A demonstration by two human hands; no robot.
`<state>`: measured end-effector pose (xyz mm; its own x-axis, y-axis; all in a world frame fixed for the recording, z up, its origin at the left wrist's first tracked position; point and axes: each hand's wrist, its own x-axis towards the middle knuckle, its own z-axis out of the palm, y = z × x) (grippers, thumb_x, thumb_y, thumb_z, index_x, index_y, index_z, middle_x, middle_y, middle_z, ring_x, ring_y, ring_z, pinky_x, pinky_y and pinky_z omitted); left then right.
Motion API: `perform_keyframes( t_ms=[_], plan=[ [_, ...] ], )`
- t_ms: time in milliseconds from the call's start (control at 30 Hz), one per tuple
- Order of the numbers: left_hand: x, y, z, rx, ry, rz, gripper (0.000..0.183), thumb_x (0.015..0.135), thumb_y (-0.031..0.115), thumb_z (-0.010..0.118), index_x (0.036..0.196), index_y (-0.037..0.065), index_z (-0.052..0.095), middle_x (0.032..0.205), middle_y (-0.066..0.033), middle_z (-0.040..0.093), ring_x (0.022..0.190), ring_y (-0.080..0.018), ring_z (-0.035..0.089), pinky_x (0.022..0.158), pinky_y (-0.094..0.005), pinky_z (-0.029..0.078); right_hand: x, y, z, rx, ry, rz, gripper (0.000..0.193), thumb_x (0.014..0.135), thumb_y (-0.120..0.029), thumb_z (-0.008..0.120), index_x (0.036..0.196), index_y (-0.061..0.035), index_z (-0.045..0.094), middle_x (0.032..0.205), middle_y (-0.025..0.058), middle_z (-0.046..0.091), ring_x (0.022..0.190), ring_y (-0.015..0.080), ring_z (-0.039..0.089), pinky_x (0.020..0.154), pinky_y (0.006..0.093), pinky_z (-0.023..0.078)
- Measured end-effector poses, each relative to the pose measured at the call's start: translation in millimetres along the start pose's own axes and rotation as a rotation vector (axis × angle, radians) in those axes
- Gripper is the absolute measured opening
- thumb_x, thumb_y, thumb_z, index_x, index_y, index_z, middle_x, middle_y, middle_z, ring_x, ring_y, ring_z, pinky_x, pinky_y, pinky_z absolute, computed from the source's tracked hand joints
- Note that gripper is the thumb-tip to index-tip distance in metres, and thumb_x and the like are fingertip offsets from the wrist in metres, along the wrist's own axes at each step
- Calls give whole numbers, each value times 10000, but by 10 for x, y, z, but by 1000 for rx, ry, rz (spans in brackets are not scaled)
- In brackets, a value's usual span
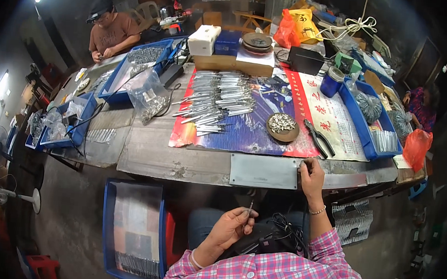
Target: The person assembles metal components by fitting small tips onto thin rods by hand, crimping them with pliers, and placing the assembled pieces into a tray.
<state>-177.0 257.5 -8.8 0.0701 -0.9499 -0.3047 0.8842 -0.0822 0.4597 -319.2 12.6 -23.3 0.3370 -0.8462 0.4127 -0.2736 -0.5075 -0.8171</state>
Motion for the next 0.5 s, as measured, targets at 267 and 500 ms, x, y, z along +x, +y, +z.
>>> perform_keyframes(
  t_ms=[267,500],
  plan=[
    [12,-22,22,2,-52,13,218,921,159,504,1011,-28,570,766,-44,544,632,-110,496,601,-213,431,15,34,-39,128,12,72,97,836,-73,551,825,23,545,679,55,586,618,88,537,571,250,435],
    [4,38,2,40,-20,24,215,924,155,496,1005,-32,566,761,-46,547,632,-110,493,599,-214,428,-16,-327,14,315,-322,80,208,842,-93,565,1013,18,521,871,54,584,786,106,548,695,247,447]
  ],
)
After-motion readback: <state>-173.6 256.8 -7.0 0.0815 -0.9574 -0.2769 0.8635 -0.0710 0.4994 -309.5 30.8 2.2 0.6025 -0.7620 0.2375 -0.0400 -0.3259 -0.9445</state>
